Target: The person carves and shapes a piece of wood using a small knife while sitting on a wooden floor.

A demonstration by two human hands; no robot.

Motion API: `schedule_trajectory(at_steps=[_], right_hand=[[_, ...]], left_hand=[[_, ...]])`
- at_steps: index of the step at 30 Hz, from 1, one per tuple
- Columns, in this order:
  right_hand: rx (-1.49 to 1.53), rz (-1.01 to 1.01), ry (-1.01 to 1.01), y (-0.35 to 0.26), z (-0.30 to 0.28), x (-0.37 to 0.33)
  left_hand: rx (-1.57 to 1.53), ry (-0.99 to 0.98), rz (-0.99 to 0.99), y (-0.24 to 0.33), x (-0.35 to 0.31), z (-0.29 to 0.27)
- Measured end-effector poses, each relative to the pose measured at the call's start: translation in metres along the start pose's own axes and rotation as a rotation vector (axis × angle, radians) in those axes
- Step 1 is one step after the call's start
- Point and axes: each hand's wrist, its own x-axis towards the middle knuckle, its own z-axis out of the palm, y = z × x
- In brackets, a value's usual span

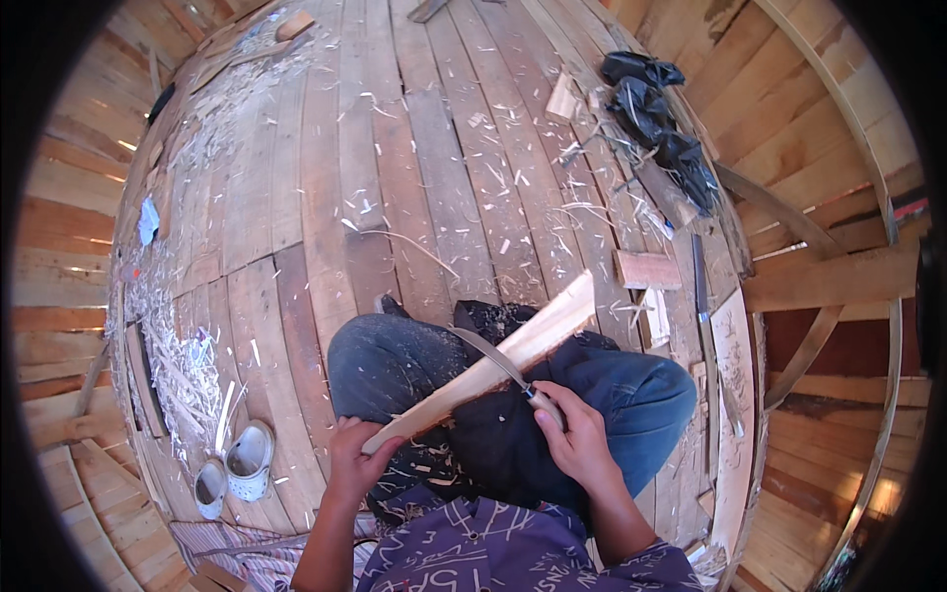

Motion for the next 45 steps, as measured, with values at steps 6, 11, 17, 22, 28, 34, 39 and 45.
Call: schedule_trajectory(at_steps=[6,11,17,22,28,34,39,45], right_hand=[[-0.174,-0.054,-0.092,-0.011,0.006,0.011],[-0.208,-0.013,-0.156,-0.016,0.013,-0.002],[-0.356,0.241,0.247,0.009,-0.023,0.005],[-0.128,0.187,0.257,0.014,-0.025,0.005],[-0.126,0.078,-0.100,-0.008,0.008,-0.011],[-0.036,0.041,-0.074,-0.001,0.014,-0.021],[-0.044,0.077,-0.050,0.003,0.010,-0.015],[0.378,0.207,0.206,0.036,-0.037,0.011]], left_hand=[[-0.010,0.010,0.024,0.003,0.001,-0.002],[-0.005,-0.001,0.038,-0.001,0.001,-0.001],[-0.003,0.009,0.028,-0.001,-0.001,-0.002],[-0.010,0.012,0.027,-0.002,0.000,-0.001],[-0.025,0.010,0.003,-0.005,-0.003,0.001],[-0.013,0.002,-0.007,0.001,0.000,0.000],[-0.035,-0.008,-0.038,-0.002,-0.002,0.000],[-0.019,-0.030,-0.023,-0.002,0.000,-0.002]])
